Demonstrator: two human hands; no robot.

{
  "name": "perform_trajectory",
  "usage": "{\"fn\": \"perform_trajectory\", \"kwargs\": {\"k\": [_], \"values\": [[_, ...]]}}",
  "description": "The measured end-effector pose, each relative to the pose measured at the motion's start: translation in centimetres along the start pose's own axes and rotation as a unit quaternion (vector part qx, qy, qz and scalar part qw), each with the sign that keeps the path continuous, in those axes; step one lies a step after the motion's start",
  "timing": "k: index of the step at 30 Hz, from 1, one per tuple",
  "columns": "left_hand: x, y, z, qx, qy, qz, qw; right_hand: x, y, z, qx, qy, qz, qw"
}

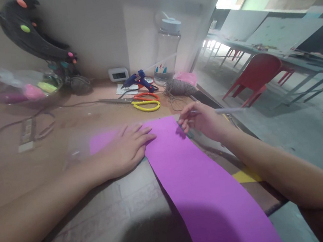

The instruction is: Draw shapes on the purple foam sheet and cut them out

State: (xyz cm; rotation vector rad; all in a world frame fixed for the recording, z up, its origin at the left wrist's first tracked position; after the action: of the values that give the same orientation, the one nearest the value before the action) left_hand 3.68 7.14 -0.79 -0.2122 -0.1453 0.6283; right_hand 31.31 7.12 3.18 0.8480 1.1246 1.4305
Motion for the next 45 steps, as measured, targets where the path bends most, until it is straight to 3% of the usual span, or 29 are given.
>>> {"fn": "perform_trajectory", "kwargs": {"k": [2,3,8,13,19,26,38,45], "values": [[0.0,0.0,-0.1,0.004,-0.001,-0.002,1.000,-0.8,0.1,-1.8,0.121,0.168,-0.099,0.973],[0.0,0.1,-0.1,0.006,-0.001,-0.003,1.000,-1.0,0.1,-2.5,0.150,0.205,-0.119,0.960],[0.0,0.0,-0.1,0.002,0.005,0.005,1.000,-0.7,-0.9,-2.6,0.179,0.050,0.029,0.982],[-0.1,-0.1,0.1,-0.001,0.007,0.009,1.000,-1.1,-0.8,-2.2,-0.032,-0.022,0.083,0.996],[0.0,-0.2,0.2,-0.004,0.005,0.012,1.000,-0.8,-1.2,-3.5,-0.101,0.005,0.050,0.994],[0.0,-0.2,0.2,-0.001,0.009,0.003,1.000,-0.5,-1.2,-4.0,-0.164,-0.008,0.106,0.981],[0.0,-0.4,0.4,0.001,0.011,0.005,1.000,-0.4,-2.3,-4.1,-0.145,0.034,0.081,0.986],[0.0,-0.4,0.4,0.006,0.012,0.004,1.000,-0.4,-2.0,-4.1,-0.161,0.013,0.096,0.982]]}}
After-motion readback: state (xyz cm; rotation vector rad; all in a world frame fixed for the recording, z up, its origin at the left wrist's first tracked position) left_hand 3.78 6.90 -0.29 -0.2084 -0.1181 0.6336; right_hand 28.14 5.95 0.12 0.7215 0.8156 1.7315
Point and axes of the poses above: each hand's wrist, its own x-axis towards the middle knuckle, its own z-axis out of the back of the hand, y = z × x, the point moved 2 cm from there along x, towards the middle knuckle, and after that the axes turned 6 degrees about -z, right-handed, at the moved point
